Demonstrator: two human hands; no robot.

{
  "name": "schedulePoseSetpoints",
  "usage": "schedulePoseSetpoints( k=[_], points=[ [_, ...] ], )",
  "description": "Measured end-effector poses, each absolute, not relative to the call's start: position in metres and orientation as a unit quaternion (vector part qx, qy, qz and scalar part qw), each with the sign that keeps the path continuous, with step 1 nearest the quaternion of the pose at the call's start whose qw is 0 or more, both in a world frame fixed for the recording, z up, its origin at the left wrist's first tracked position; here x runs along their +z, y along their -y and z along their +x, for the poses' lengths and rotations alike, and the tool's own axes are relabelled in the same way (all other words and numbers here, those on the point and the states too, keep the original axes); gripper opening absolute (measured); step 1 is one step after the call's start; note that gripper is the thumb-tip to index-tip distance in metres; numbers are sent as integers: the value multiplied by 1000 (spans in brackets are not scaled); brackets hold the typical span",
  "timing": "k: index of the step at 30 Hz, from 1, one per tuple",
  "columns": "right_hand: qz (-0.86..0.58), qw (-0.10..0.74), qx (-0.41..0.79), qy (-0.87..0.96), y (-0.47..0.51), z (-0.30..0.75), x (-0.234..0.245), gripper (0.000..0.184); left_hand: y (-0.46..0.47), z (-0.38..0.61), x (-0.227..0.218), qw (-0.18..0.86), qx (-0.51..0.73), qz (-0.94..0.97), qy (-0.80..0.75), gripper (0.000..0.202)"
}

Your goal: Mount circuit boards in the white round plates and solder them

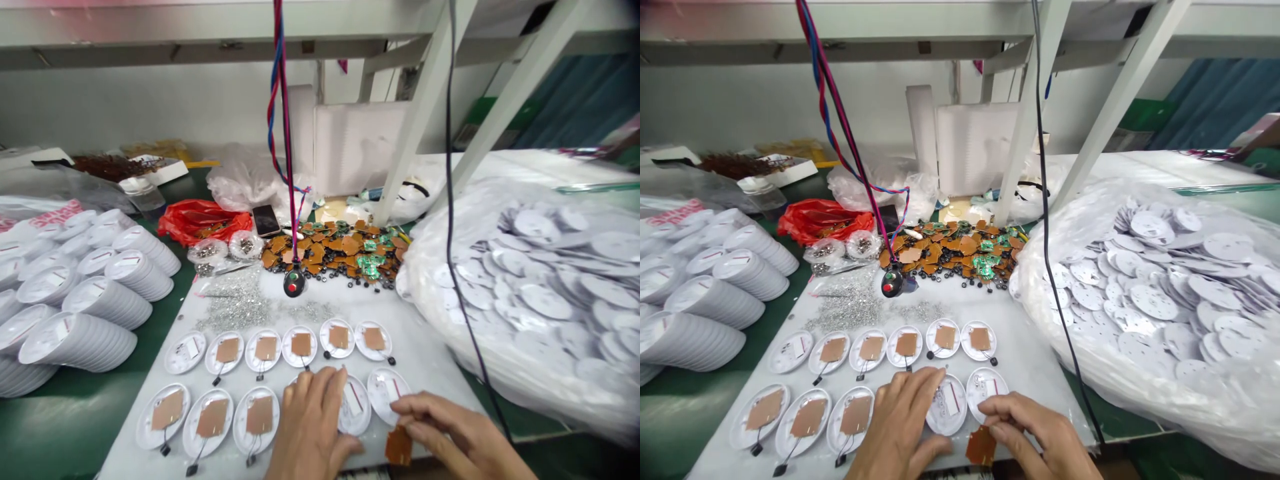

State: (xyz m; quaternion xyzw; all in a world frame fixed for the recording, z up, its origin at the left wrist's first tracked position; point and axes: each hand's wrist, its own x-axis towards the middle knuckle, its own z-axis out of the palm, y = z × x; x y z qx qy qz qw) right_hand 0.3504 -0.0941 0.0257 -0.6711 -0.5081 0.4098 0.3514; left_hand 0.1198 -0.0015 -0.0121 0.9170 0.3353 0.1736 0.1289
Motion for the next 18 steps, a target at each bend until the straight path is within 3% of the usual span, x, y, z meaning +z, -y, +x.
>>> schedulePoseSetpoints(
  k=[11,18],
  points=[
    [-637,340,365,587,48,323,19,23,-18,124,-3,182,134,936,-269,65],
    [-576,271,505,583,59,329,35,18,-16,124,-7,183,145,933,-273,65]
  ],
)
